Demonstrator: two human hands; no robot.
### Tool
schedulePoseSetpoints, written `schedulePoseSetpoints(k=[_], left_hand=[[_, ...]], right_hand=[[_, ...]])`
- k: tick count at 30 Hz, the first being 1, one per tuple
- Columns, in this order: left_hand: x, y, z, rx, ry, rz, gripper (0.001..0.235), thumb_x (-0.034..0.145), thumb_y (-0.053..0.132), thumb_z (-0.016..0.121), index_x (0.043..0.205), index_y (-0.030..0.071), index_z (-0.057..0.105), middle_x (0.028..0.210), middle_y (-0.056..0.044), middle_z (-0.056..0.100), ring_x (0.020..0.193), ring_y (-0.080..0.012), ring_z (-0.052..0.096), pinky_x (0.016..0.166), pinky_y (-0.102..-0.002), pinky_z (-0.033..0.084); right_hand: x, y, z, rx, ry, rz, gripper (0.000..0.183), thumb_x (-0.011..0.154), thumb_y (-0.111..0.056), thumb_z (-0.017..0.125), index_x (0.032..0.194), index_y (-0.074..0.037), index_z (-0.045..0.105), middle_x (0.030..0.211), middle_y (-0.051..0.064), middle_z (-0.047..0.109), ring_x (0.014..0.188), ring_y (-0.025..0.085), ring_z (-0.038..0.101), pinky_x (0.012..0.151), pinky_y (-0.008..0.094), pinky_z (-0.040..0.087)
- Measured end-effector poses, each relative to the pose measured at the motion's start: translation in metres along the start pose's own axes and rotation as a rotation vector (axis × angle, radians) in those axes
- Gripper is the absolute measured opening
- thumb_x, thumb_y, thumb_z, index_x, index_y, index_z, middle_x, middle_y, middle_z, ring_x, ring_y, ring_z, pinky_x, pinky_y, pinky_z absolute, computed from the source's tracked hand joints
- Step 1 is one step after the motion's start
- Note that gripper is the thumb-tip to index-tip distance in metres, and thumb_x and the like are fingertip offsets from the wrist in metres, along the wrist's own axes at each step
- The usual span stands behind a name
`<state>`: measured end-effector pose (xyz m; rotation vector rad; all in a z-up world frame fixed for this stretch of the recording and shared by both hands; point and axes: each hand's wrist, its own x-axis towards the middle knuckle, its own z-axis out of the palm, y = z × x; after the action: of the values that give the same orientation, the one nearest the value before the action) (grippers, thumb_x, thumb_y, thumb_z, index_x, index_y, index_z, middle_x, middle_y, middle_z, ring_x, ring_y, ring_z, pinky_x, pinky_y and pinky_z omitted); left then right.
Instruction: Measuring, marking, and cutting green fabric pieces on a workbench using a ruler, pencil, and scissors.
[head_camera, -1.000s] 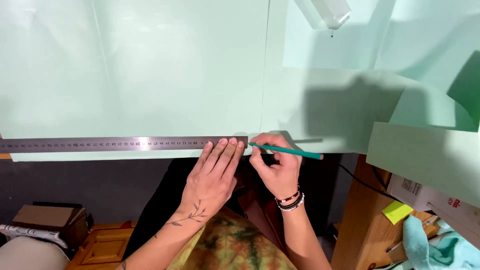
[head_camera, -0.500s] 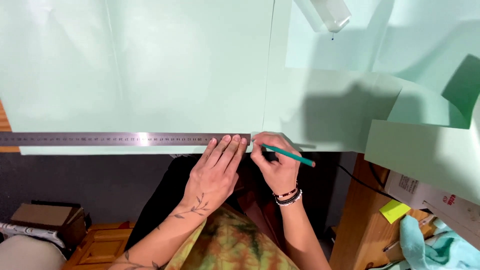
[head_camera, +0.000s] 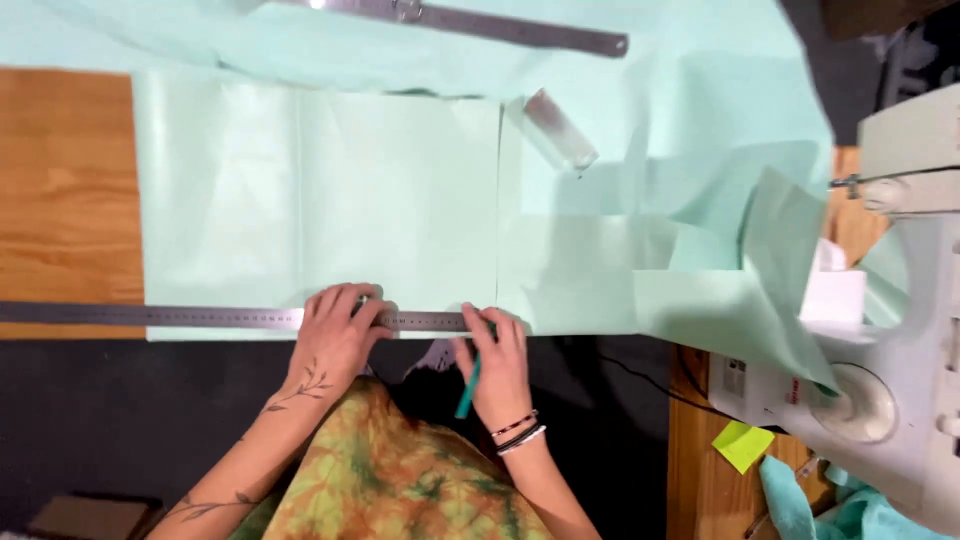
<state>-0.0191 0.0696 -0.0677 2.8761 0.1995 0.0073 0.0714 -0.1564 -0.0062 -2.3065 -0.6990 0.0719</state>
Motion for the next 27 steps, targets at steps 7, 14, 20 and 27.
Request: schedulePoseSetpoints(k=[7,14,20,27], left_hand=[[0.002,0.027,-0.055,0.009,-0.275,0.238,0.026,0.094,0.039,0.063,0.11,0.019,0.06,0.083,-0.002,0.067,0.087,-0.0261,0.071,0.08,-0.042,0.057],[0.009,0.08,-0.076,0.047,-0.633,0.579,0.011,0.084,0.009,0.064,0.088,0.018,0.059,0.069,-0.004,0.063,0.058,-0.0311,0.061,0.064,-0.045,0.045],[0.076,0.061,-0.024,0.131,-0.553,0.89,0.02,0.058,0.036,0.055,0.074,0.032,0.044,0.071,0.006,0.04,0.074,-0.0189,0.038,0.077,-0.04,0.031],[0.182,0.104,-0.042,0.022,-0.891,1.013,0.016,0.082,0.025,0.081,0.071,0.032,0.071,0.067,0.012,0.065,0.087,-0.0191,0.059,0.094,-0.038,0.034]], right_hand=[[-0.044,0.014,-0.002,-0.204,0.012,-0.001,0.02,0.088,-0.032,0.077,0.102,-0.023,0.066,0.106,0.0,0.055,0.106,0.028,0.057,0.091,0.042,0.047],[-0.168,0.02,-0.033,0.267,-0.225,1.021,0.016,0.087,-0.037,0.073,0.087,-0.021,0.072,0.082,-0.007,0.073,0.082,0.011,0.064,0.081,0.025,0.047],[-0.22,0.014,-0.004,0.216,-0.177,1.308,0.021,0.088,-0.032,0.075,0.107,-0.023,0.071,0.103,-0.001,0.075,0.099,0.012,0.07,0.093,0.024,0.051],[-0.081,-0.034,0.02,0.382,-0.105,0.981,0.034,0.106,-0.025,0.039,0.133,-0.02,0.058,0.085,0.001,0.07,0.076,0.014,0.079,0.075,0.029,0.057]])
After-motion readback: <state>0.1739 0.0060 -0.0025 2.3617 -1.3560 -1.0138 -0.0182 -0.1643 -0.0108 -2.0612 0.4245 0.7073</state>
